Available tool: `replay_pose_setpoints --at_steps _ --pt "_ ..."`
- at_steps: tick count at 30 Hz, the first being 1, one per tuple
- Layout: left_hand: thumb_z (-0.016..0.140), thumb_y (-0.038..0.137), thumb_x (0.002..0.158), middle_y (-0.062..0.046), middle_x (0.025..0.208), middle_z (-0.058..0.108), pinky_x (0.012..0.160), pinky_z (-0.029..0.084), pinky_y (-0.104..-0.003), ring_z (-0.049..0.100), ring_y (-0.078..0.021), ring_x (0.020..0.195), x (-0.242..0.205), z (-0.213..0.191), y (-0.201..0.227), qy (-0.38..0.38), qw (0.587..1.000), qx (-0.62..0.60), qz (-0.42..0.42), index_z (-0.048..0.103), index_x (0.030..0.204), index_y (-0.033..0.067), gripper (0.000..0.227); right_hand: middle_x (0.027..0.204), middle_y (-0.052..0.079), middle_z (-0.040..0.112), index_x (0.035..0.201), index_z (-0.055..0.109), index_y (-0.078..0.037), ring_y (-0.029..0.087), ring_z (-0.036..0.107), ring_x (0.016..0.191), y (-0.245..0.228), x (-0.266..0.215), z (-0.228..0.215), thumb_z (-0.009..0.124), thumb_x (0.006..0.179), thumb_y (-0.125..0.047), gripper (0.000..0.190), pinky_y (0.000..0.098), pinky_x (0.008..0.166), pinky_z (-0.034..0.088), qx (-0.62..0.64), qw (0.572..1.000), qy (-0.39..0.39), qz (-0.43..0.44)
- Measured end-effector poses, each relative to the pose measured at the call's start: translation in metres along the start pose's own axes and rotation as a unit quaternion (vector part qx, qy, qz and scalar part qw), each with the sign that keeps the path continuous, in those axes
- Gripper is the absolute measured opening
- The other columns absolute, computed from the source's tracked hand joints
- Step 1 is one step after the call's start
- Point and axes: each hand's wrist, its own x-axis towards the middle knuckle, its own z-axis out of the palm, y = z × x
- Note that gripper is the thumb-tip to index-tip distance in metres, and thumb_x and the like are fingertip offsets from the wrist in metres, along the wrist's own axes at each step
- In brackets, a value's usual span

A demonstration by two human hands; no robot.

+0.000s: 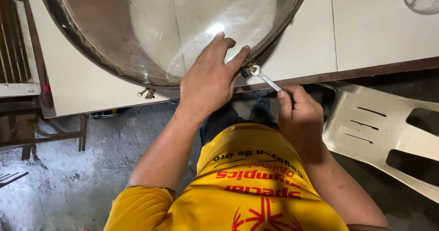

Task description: The person uses a wrench to tighten bolts on the rim of a large, round metal object. They systematically move around the edge of the object, applying the wrench to each bolt in sequence.

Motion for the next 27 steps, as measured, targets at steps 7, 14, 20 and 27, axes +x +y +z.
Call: replay_pose_setpoints --at_steps 7,14,20,27 --pt "0.065 0.011 0.095 -0.024 0.132 0.056 0.107 0.052 -0.054 0.049 -0.0476 0.137 0.001 0.003 -0.004 0.004 1.000 -0.005 0.002 0.056 0.139 0.0067 0.046 0.077 0.015 0.065 0.107 0.062 0.005 0.034 0.063 0.060 -0.014 -0.005 0.007 0.048 0.108 -0.011 0.021 0.0424 0.050 0.045 0.004 0.997 -0.067 0.034" --pt "0.037 -0.010 0.090 -0.028 0.149 0.046 0.120 0.034 -0.055 0.030 -0.0484 0.148 0.004 -0.007 -0.003 -0.126 0.991 -0.038 -0.030 0.043 0.152 0.0061 0.064 0.070 0.019 0.064 0.109 0.051 -0.001 0.042 0.064 0.057 -0.044 -0.022 0.037 0.043 0.106 -0.024 0.025 0.0529 0.047 0.042 0.046 0.955 -0.165 0.241" --pt "0.044 -0.008 0.092 -0.019 0.127 0.066 0.105 0.060 -0.042 0.061 -0.0436 0.130 -0.004 -0.008 -0.002 0.137 0.990 0.039 0.022 0.066 0.129 0.0055 0.045 0.063 0.008 0.052 0.097 0.038 -0.006 0.019 0.048 0.035 -0.083 -0.004 0.047 0.036 0.110 -0.021 0.020 0.0336 0.034 0.041 0.253 0.903 -0.130 0.321" --pt "0.043 -0.001 0.099 -0.019 0.142 0.055 0.120 0.045 -0.048 0.043 -0.0445 0.145 -0.003 0.008 -0.005 0.004 1.000 0.021 -0.013 0.053 0.145 0.0082 0.048 0.078 -0.003 0.061 0.098 0.066 -0.020 0.011 0.049 0.062 -0.009 -0.017 0.047 0.058 0.098 -0.024 0.009 0.0276 0.052 0.033 0.421 0.725 -0.101 0.536"
